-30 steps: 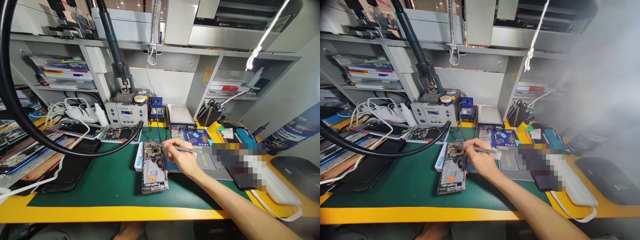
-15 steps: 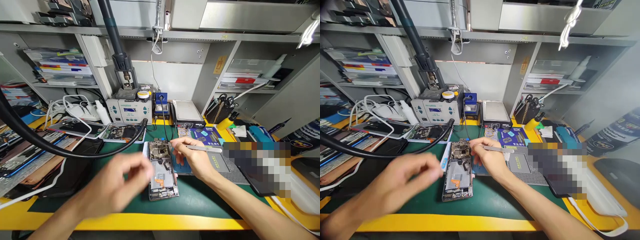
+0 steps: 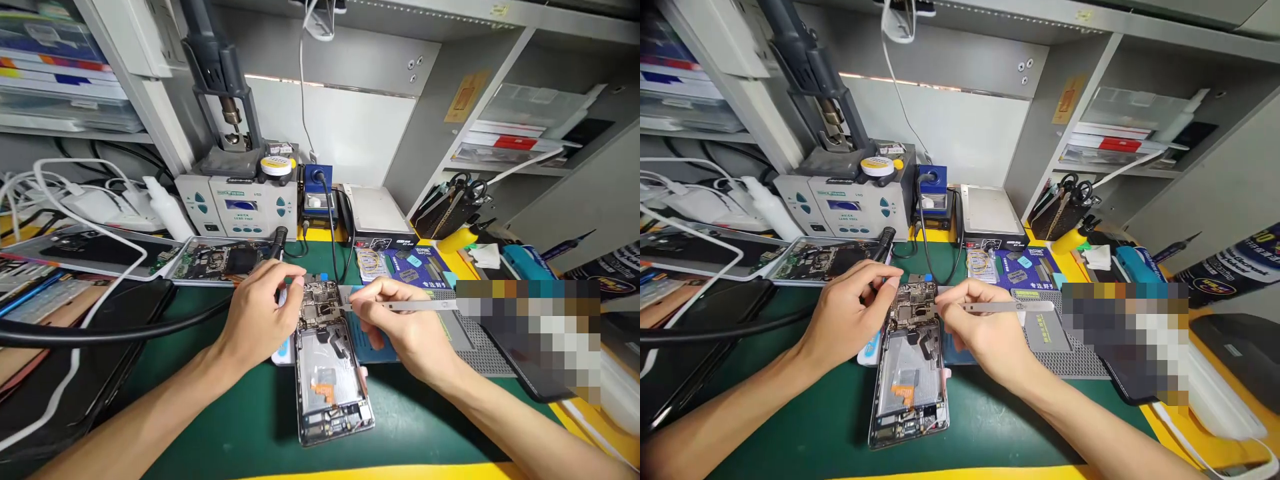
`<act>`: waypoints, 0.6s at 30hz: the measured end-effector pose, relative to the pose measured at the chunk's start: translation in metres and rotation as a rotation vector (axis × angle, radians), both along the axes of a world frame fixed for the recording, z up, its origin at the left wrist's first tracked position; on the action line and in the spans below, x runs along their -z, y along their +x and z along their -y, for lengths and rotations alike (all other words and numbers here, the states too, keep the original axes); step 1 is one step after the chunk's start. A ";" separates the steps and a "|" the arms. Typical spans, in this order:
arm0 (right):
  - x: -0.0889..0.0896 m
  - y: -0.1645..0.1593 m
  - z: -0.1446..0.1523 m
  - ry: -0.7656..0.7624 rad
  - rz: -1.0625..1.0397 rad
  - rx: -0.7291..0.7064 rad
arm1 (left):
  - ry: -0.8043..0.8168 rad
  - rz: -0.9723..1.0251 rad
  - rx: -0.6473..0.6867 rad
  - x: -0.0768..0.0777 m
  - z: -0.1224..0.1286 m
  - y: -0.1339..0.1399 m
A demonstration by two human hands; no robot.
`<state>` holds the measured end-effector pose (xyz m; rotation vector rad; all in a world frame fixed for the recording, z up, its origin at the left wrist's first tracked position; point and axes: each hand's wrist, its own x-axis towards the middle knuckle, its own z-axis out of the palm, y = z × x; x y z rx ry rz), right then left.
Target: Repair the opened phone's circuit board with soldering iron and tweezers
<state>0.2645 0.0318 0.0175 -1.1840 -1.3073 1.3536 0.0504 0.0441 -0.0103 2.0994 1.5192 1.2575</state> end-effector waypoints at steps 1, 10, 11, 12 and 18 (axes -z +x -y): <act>-0.001 0.000 0.000 -0.004 0.012 0.015 | 0.015 0.004 -0.002 0.001 0.000 0.001; 0.000 0.012 -0.005 -0.067 0.007 0.018 | 0.084 -0.004 0.026 0.002 0.003 0.003; 0.000 0.013 -0.007 -0.080 -0.010 0.012 | 0.091 -0.004 0.031 0.001 0.004 0.003; -0.001 0.014 -0.009 -0.093 -0.030 0.007 | 0.105 -0.003 0.039 0.000 0.005 0.003; -0.002 0.016 -0.016 -0.095 -0.053 -0.022 | 0.197 -0.021 0.200 -0.012 0.021 0.003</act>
